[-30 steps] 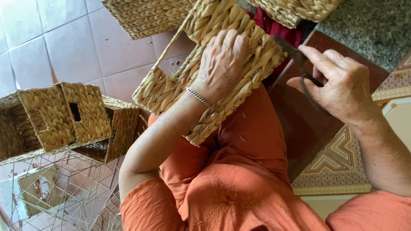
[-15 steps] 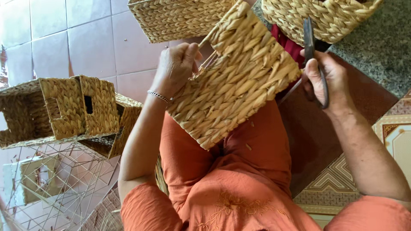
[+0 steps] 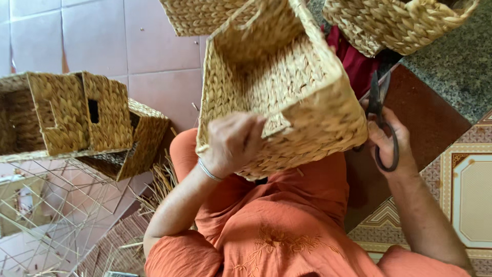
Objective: The person sits on the floor and uses scissors to trim excess woven fibers from the edges of rectangular baskets. They rotate the baskets to access different sides and cut protruding strands to create a clean finish.
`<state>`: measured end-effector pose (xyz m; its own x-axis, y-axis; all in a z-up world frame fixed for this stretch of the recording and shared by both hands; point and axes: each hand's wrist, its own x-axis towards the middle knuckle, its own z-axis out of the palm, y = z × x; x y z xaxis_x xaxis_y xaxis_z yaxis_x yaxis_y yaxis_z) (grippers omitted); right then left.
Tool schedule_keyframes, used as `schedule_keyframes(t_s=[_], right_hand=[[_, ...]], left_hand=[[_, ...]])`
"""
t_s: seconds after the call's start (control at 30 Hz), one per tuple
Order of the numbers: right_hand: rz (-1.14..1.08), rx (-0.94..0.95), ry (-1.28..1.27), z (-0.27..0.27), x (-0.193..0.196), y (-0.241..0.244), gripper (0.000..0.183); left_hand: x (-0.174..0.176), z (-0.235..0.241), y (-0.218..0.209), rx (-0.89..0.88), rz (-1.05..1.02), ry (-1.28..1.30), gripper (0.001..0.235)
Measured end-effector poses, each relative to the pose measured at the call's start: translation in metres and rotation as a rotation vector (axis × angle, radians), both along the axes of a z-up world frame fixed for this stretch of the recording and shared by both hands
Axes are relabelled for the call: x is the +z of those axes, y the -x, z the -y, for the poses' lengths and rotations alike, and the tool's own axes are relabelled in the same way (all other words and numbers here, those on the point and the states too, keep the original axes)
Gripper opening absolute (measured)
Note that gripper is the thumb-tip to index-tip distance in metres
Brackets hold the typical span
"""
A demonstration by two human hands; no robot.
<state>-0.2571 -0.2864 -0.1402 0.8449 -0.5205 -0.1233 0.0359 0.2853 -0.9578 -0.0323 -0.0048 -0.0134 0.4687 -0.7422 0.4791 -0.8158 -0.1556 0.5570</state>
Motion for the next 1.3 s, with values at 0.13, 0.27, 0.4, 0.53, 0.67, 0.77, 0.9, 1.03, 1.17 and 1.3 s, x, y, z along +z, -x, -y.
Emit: schedule_keyframes(t_s=[0.13, 0.27, 0.4, 0.53, 0.67, 0.77, 0.9, 1.03, 1.17, 1.3], right_hand=[[-0.034, -0.058, -0.172, -0.023, -0.008, 0.006, 0.054], [-0.043, -0.052, -0.154, -0.054, -0.002, 0.004, 0.059], [-0.132, -0.014, 0.006, -0.074, 0.003, 0.005, 0.065], [-0.116, -0.026, 0.057, -0.09, 0.004, -0.002, 0.065], [-0.044, -0.001, 0.038, -0.103, 0.008, -0.012, 0.066], [-0.04, 0.043, 0.103, -0.113, 0.01, -0.019, 0.068], [-0.054, 0.128, 0.052, -0.123, 0.008, -0.02, 0.067], [-0.06, 0.099, -0.035, -0.128, -0.002, -0.02, 0.061], [-0.105, 0.104, -0.013, -0.13, -0.004, -0.018, 0.059], [-0.099, 0.118, -0.024, -0.132, -0.005, -0.017, 0.059]], left_hand=[[-0.026, -0.018, 0.006, -0.02, -0.025, 0.083, 0.011], [-0.05, -0.041, -0.001, 0.018, -0.13, 0.173, 0.012], [-0.079, -0.076, 0.005, 0.089, -0.194, 0.133, 0.017], [-0.109, -0.11, 0.001, 0.151, -0.52, -0.029, 0.043], [-0.103, -0.107, -0.008, 0.151, -0.769, 0.131, 0.071], [-0.077, -0.096, -0.027, 0.126, -1.273, 0.195, 0.08], [-0.053, -0.079, -0.031, 0.215, -1.398, 0.025, 0.073], [-0.04, -0.072, -0.02, 0.054, -1.602, 0.316, 0.059], [-0.036, -0.074, -0.019, 0.059, -1.614, 0.37, 0.05], [-0.04, -0.075, -0.017, 0.093, -1.556, 0.323, 0.054]])
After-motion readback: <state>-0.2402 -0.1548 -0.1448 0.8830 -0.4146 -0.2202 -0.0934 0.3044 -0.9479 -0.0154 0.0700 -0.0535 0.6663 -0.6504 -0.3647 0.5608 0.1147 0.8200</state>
